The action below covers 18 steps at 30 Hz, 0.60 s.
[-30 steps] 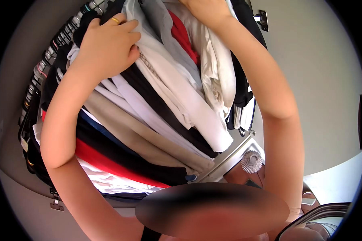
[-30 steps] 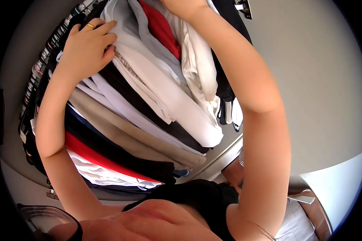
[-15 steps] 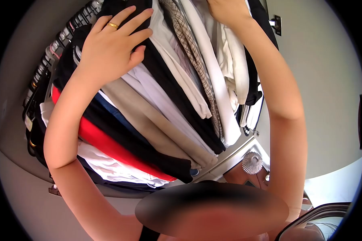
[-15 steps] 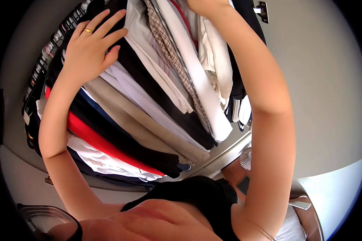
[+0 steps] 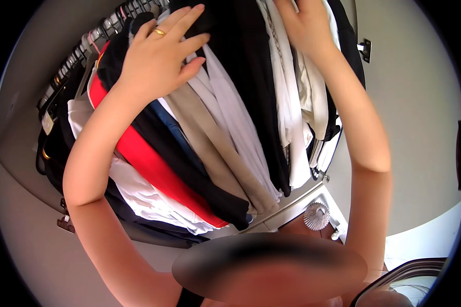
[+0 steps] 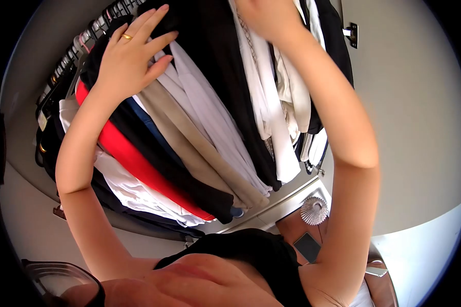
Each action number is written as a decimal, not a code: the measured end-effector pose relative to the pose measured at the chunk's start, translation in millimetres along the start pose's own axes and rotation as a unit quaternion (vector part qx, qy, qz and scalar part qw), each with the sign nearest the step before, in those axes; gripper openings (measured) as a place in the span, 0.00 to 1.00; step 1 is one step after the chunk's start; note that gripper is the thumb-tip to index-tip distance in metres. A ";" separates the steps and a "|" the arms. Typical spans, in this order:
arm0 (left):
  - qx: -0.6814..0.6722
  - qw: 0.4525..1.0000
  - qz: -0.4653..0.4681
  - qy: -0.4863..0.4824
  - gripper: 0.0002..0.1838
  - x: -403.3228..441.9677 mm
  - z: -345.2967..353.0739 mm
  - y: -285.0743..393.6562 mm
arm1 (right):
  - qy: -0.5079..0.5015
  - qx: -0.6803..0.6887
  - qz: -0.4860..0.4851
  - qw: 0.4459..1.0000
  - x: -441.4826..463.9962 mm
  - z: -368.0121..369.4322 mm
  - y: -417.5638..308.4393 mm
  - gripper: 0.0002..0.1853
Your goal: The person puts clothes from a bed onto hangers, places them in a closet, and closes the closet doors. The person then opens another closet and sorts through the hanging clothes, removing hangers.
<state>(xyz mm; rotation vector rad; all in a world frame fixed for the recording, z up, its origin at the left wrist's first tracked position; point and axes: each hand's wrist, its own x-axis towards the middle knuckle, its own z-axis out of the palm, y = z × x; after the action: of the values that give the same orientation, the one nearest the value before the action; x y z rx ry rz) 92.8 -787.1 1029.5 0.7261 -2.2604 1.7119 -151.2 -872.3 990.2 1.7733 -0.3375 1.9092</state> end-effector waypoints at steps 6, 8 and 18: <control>0.011 0.998 -0.021 -0.052 0.21 -9.1 -11.4 -2.3 | -0.157 0.034 -0.139 0.977 21.7 31.1 -48.1 0.17; 0.000 0.998 -0.031 -0.049 0.21 -13.1 -13.7 -2.6 | -0.215 -0.031 -0.051 0.975 18.9 36.5 -40.9 0.14; -0.028 0.994 -0.096 -0.052 0.32 -52.3 -5.6 -21.3 | -0.268 -0.103 -0.144 0.947 29.6 61.3 -65.6 0.21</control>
<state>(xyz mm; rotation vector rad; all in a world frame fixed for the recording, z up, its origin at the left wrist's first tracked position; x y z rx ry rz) 147.5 -772.8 1025.5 1.0065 -2.2126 1.5491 -65.3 -842.5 1016.1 2.0428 -0.4207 1.1279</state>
